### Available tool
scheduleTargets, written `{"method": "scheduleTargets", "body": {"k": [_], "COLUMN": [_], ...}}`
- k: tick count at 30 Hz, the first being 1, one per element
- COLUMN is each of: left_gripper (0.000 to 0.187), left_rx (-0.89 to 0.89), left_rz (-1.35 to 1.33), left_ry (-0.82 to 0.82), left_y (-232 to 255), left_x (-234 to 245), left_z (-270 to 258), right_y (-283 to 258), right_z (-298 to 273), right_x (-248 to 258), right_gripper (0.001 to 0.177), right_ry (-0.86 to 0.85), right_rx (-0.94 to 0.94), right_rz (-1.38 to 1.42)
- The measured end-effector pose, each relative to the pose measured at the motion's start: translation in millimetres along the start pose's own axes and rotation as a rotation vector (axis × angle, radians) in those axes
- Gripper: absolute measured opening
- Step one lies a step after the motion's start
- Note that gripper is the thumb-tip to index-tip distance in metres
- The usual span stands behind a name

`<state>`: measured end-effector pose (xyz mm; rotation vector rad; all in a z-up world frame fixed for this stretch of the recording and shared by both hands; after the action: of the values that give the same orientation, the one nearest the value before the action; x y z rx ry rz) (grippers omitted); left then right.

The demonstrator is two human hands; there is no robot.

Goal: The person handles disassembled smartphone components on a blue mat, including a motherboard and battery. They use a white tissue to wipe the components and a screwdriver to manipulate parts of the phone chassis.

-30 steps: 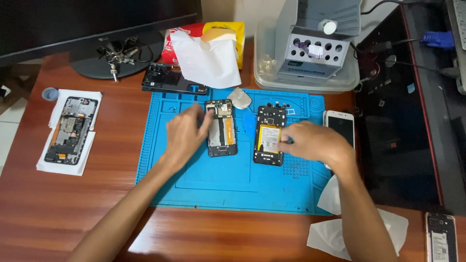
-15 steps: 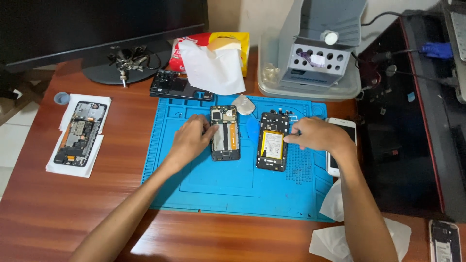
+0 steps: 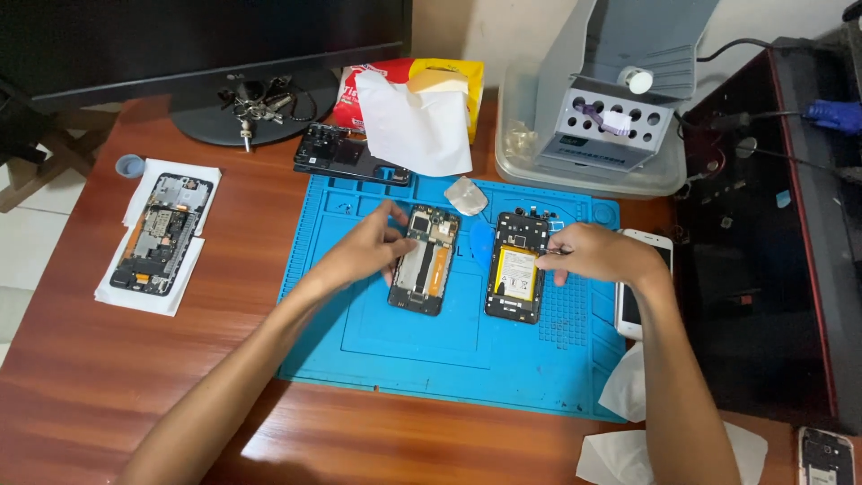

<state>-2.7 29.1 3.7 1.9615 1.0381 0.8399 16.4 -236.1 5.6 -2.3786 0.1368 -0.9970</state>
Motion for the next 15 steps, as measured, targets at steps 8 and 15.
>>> {"method": "scheduleTargets", "body": {"k": [8, 15], "left_gripper": [0.033, 0.019], "left_rx": [0.124, 0.165], "left_rz": [0.214, 0.311], "left_ry": [-0.071, -0.026], "left_y": [-9.9, -14.4], "left_x": [5.1, 6.2], "left_z": [5.0, 5.0], "right_y": [2.3, -14.9], "right_z": [2.0, -1.9], "right_x": [-0.8, 2.8], "right_gripper": [0.037, 0.034], "right_ry": [-0.021, 0.048], "right_rx": [0.017, 0.101], "right_rz": [0.257, 0.413]}}
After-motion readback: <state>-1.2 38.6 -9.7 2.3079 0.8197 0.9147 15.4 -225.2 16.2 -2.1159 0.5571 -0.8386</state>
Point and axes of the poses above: each hand's wrist, its own z-axis towards the middle knuckle, its own x-axis out of the back of the hand, y = z × x, the point moved 9 cm from there along z, towards the middle knuckle, and after that the axes turned 14 degrees about x, right-handed, at the moved point
